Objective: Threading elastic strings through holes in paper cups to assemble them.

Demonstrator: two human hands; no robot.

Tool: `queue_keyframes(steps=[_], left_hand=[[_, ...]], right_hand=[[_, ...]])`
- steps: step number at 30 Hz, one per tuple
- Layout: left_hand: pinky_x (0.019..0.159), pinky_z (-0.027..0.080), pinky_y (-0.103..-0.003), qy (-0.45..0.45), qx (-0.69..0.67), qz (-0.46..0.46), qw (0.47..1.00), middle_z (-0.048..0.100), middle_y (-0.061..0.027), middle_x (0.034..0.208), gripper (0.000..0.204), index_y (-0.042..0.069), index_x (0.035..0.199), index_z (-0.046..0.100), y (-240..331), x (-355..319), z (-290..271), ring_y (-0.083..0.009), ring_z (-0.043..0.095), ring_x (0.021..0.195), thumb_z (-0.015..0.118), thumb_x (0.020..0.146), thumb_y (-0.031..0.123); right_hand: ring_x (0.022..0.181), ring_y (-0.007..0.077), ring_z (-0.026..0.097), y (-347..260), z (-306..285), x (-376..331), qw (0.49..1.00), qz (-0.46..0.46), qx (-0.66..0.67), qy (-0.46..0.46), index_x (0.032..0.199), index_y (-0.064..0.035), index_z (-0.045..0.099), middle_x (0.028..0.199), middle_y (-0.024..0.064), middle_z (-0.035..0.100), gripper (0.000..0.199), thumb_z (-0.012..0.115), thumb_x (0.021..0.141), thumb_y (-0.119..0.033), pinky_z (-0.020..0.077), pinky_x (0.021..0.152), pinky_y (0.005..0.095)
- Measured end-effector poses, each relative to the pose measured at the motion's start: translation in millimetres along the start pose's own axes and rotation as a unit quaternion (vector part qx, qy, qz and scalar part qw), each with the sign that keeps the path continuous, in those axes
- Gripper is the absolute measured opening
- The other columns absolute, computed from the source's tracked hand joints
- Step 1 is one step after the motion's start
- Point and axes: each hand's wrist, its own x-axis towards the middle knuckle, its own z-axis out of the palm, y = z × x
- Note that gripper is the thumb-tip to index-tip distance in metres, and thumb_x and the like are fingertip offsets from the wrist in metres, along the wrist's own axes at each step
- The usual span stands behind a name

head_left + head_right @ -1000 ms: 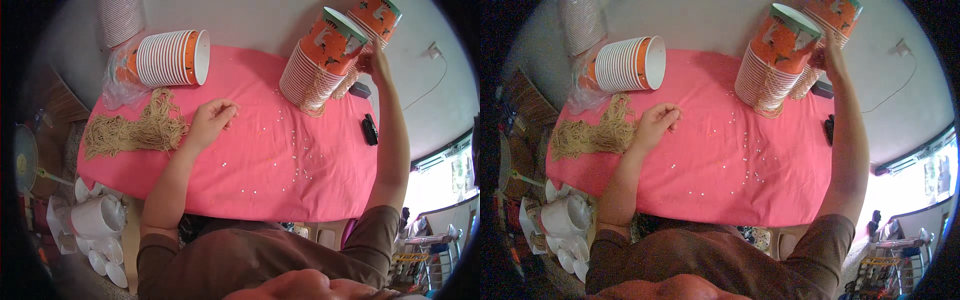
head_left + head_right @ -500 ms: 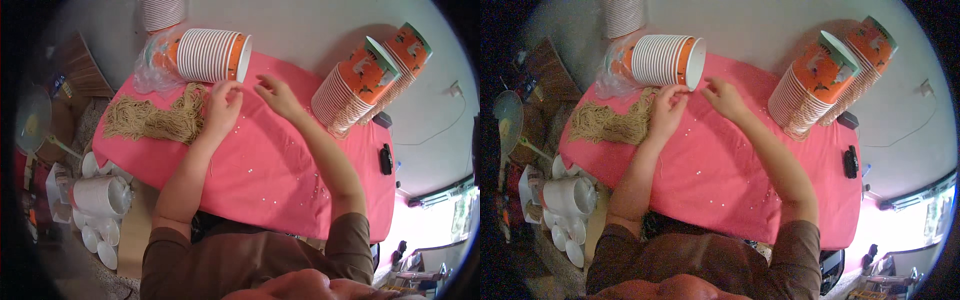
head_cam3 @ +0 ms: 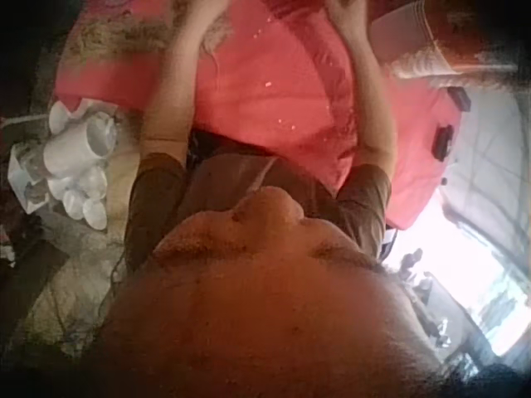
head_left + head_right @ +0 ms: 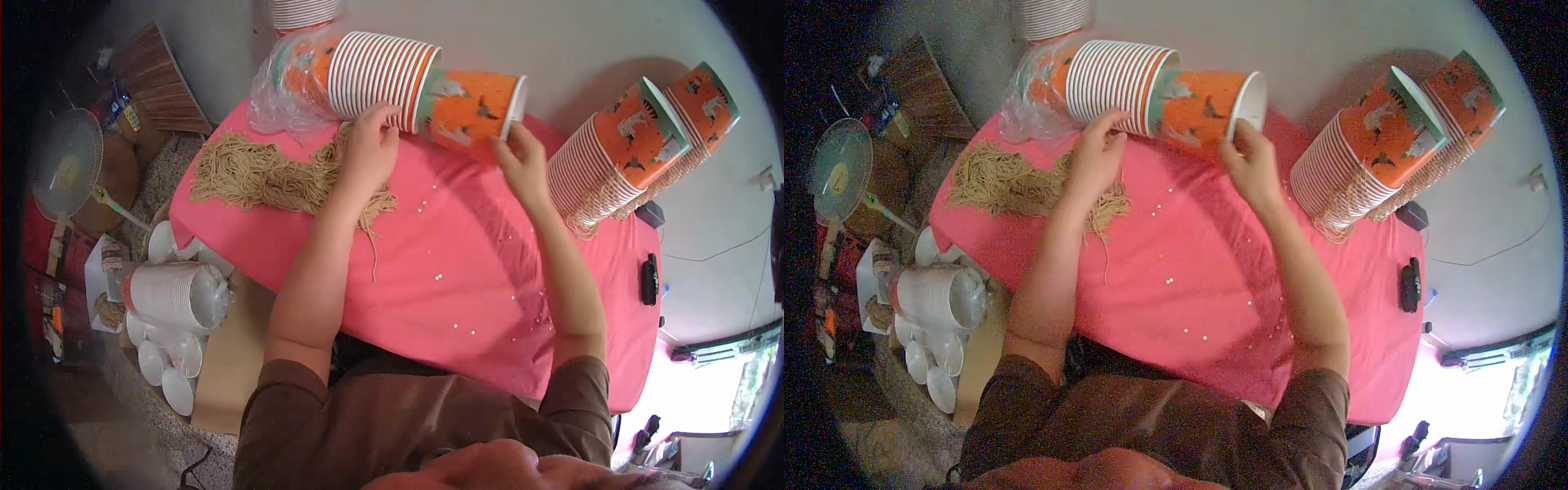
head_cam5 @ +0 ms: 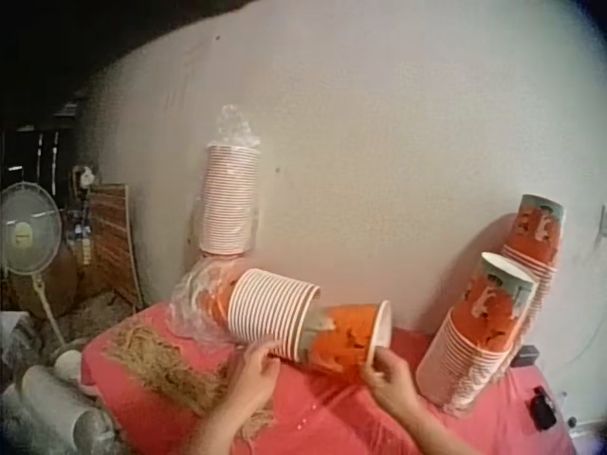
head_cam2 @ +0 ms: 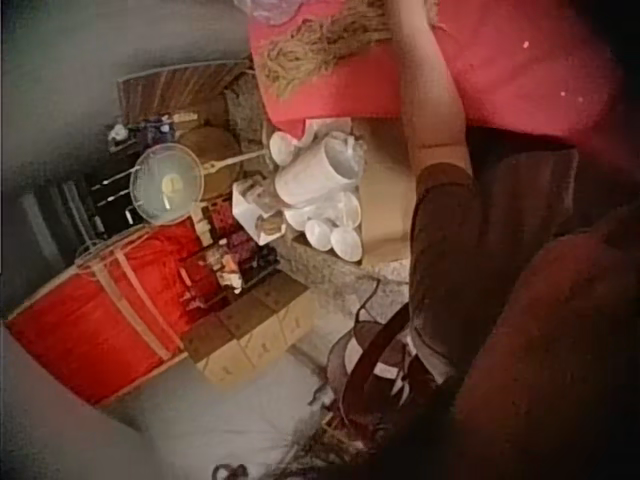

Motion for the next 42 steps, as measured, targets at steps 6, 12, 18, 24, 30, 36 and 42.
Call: queue_keyframes(steps=[6, 12, 18, 24, 30, 36, 42], left_hand=[[0.07, 0.048, -0.027, -0.208, -0.117, -0.074, 0.968, 0.065, -0.0049, 0.087, 0.01, 0.001, 0.093, 0.063, 45.4, -15.5, -29.6, -0.0118, 0.06, 0.077, 0.061, 0.089, 0.009], [0.074, 0.048, -0.039, -0.326, 0.07, 0.142, 0.932, 0.059, -0.0125, 0.083, 0.006, 0.004, 0.081, 0.062, 45.6, -67.9, -64.9, -0.0288, 0.06, 0.083, 0.062, 0.08, 0.009], [0.08, 0.045, -0.038, -0.334, 0.177, 0.25, 0.891, 0.052, -0.0078, 0.082, 0.008, 0.007, 0.07, 0.056, 37.0, -105.7, -84.6, -0.0258, 0.054, 0.091, 0.062, 0.071, 0.013], [0.08, 0.044, -0.037, -0.353, 0.201, 0.25, 0.879, 0.054, -0.0074, 0.091, 0.012, 0.007, 0.077, 0.058, 37.5, -110.0, -76.0, -0.0253, 0.053, 0.094, 0.067, 0.069, 0.011], [0.063, 0.047, -0.039, -0.183, -0.009, 0.138, 0.973, 0.061, -0.0078, 0.07, 0.01, 0.006, 0.079, 0.058, 85.9, -108.1, -38.5, -0.0259, 0.06, 0.064, 0.068, 0.074, 0.006], [0.057, 0.049, -0.035, -0.143, -0.196, 0.087, 0.966, 0.061, -0.0103, 0.073, 0.009, 0.005, 0.082, 0.059, 121.1, -116.1, -9.8, -0.0244, 0.063, 0.064, 0.066, 0.077, 0.005], [0.051, 0.04, -0.024, -0.103, -0.146, 0.035, 0.983, 0.054, -0.0017, 0.067, 0.008, 0.002, 0.083, 0.06, 94.3, -96.4, 10.4, -0.0074, 0.049, 0.057, 0.067, 0.08, 0.001]], right_hand=[[0.071, 0.0324, 0.064, -73.0, -51.5, -45.7, 0.973, -0.094, -0.209, -0.035, 0.097, 0.0001, 0.063, 0.082, 0.0188, 0.064, 0.017, 0.062, 0.082, -0.007, 0.0506, 0.066, 0.0371], [0.074, 0.0357, 0.063, -104.3, -50.9, -69.6, 0.93, -0.163, -0.279, -0.176, 0.091, -0.0026, 0.063, 0.079, 0.0166, 0.064, 0.02, 0.067, 0.072, -0.005, 0.0498, 0.067, 0.0444], [0.073, 0.0351, 0.063, -110.4, -46.4, -78.8, 0.938, -0.137, -0.27, -0.171, 0.092, -0.0024, 0.063, 0.079, 0.0165, 0.064, 0.02, 0.067, 0.073, -0.006, 0.0497, 0.066, 0.0438], [0.073, 0.031, 0.066, -112.7, -53.2, -79.7, 0.938, -0.123, -0.267, -0.181, 0.098, -0.0016, 0.063, 0.08, 0.0165, 0.066, 0.021, 0.068, 0.078, -0.003, 0.0515, 0.065, 0.0373], [0.072, 0.0352, 0.064, -109.9, -53.4, -82.4, 0.948, -0.094, -0.248, -0.176, 0.093, -0.0044, 0.063, 0.079, 0.0172, 0.065, 0.018, 0.069, 0.077, -0.008, 0.049, 0.065, 0.0437], [0.074, 0.0364, 0.064, -111.8, -49.5, -84.4, 0.946, -0.096, -0.258, -0.17, 0.093, -0.0039, 0.063, 0.079, 0.0176, 0.065, 0.017, 0.068, 0.076, -0.006, 0.0488, 0.065, 0.0443], [0.071, 0.0324, 0.065, -116.7, -46.6, -83.8, 0.945, -0.096, -0.26, -0.174, 0.096, -0.0013, 0.064, 0.08, 0.0174, 0.065, 0.016, 0.068, 0.081, -0.006, 0.05, 0.063, 0.0381]])
